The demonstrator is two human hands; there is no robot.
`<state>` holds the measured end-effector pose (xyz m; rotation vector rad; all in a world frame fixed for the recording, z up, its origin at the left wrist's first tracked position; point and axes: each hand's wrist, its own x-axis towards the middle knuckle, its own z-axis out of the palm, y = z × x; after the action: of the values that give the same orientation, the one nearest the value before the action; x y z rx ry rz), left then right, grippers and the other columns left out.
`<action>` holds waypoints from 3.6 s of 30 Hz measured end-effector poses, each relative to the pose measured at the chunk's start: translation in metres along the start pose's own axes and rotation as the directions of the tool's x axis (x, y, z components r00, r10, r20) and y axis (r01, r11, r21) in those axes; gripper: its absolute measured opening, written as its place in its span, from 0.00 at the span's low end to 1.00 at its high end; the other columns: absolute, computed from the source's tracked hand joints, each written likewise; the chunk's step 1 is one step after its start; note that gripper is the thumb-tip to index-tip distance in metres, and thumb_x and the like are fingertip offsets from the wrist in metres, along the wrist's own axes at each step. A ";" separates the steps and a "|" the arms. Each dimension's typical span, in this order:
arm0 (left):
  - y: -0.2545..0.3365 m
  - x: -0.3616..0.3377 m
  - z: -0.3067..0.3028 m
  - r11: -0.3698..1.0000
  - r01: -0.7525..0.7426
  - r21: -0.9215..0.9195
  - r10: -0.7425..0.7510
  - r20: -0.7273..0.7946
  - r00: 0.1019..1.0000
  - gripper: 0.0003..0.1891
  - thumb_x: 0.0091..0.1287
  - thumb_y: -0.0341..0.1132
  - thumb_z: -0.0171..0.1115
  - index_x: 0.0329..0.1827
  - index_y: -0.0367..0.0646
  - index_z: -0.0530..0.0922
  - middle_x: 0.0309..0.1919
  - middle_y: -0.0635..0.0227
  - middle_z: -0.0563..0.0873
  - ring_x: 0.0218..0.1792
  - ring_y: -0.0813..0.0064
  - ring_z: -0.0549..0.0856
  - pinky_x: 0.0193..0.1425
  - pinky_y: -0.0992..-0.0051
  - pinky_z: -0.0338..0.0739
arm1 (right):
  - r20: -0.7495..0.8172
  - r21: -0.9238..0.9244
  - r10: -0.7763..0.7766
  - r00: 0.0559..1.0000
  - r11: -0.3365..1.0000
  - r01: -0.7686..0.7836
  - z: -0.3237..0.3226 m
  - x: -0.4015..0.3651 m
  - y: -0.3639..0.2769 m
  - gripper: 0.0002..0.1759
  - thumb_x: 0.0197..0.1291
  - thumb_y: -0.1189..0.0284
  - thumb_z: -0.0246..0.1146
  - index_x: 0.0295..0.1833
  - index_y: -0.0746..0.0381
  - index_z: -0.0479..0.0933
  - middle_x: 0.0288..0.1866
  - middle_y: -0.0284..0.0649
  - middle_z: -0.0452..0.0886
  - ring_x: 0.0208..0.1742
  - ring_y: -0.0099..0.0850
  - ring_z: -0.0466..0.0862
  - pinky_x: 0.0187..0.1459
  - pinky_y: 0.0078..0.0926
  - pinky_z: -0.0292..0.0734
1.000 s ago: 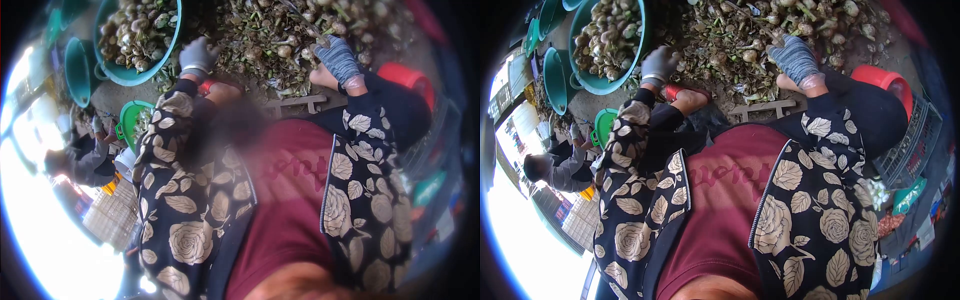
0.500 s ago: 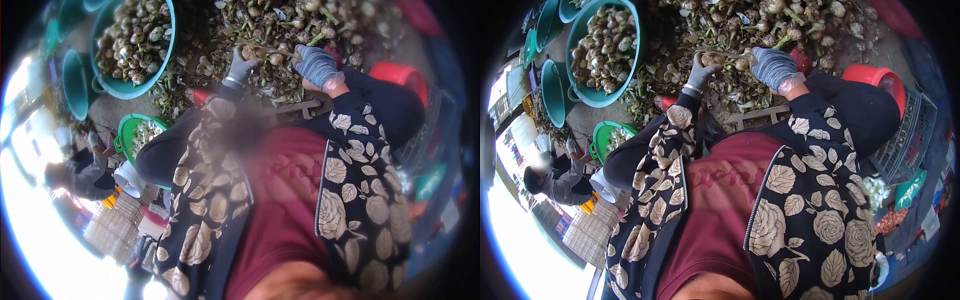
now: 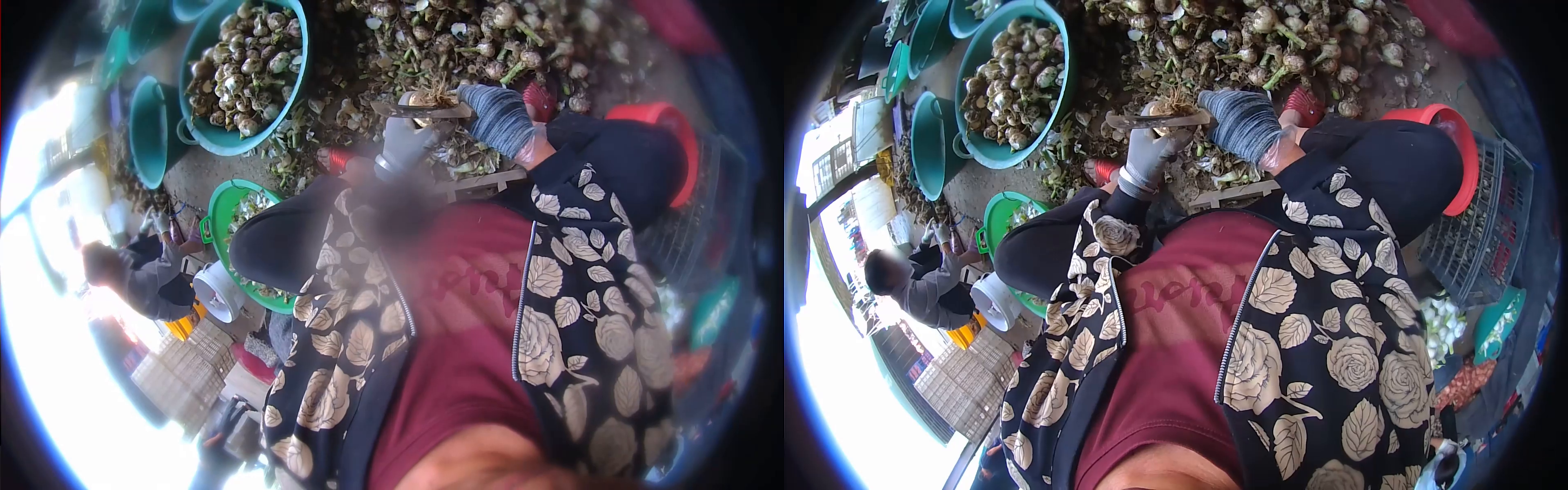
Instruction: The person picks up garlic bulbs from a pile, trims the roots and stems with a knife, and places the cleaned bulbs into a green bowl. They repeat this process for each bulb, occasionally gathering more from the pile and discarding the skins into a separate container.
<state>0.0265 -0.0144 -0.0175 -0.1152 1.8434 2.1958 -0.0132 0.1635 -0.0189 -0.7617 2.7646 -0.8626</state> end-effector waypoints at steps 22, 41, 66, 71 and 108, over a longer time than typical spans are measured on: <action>0.020 -0.017 -0.002 -0.073 -0.646 0.760 0.136 0.649 0.748 0.12 0.48 0.33 0.59 0.38 0.48 0.78 0.46 0.68 0.79 0.49 0.66 0.77 0.51 0.67 0.70 | 0.190 -0.135 0.046 0.981 0.991 -0.020 -0.040 0.021 -0.027 0.14 0.54 0.66 0.60 0.42 0.65 0.76 0.36 0.49 0.82 0.38 0.42 0.83 0.41 0.36 0.77; -0.137 0.080 -0.063 0.547 0.574 0.609 -0.606 -0.184 0.774 0.31 0.57 0.56 0.60 0.51 0.34 0.74 0.44 0.52 0.83 0.44 0.60 0.83 0.51 0.70 0.75 | 0.157 0.719 0.767 0.622 0.343 -0.604 -0.029 0.019 0.069 0.13 0.51 0.63 0.66 0.33 0.62 0.78 0.19 0.35 0.77 0.18 0.23 0.75 0.21 0.24 0.70; -0.036 0.003 -0.026 0.969 0.218 -0.119 -0.215 0.036 0.976 0.10 0.56 0.27 0.63 0.41 0.37 0.78 0.40 0.66 0.82 0.41 0.77 0.81 0.45 0.76 0.76 | 0.181 -0.033 0.112 0.977 0.994 -0.108 -0.006 0.008 -0.025 0.16 0.44 0.68 0.66 0.39 0.62 0.75 0.33 0.47 0.80 0.36 0.45 0.81 0.38 0.39 0.76; -0.021 -0.010 -0.012 0.991 0.037 0.126 -0.034 -0.027 0.999 0.14 0.55 0.29 0.65 0.44 0.36 0.76 0.38 0.66 0.82 0.42 0.78 0.80 0.46 0.76 0.75 | 0.127 -0.054 0.085 0.988 0.995 -0.079 -0.002 0.000 -0.028 0.19 0.41 0.70 0.67 0.43 0.62 0.76 0.36 0.47 0.80 0.38 0.45 0.81 0.40 0.38 0.76; 0.064 0.064 -0.136 -0.563 0.024 0.826 0.332 0.199 0.922 0.22 0.54 0.49 0.63 0.51 0.57 0.75 0.53 0.67 0.75 0.59 0.61 0.70 0.59 0.55 0.60 | 0.011 0.207 0.725 0.688 0.672 -0.711 -0.002 -0.003 0.093 0.10 0.53 0.68 0.62 0.39 0.62 0.79 0.29 0.45 0.80 0.29 0.37 0.81 0.31 0.31 0.75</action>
<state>-0.0665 -0.1474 0.0037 0.4332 3.2475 -0.6293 -0.0512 0.2318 -0.0699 0.4198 2.5988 -0.9452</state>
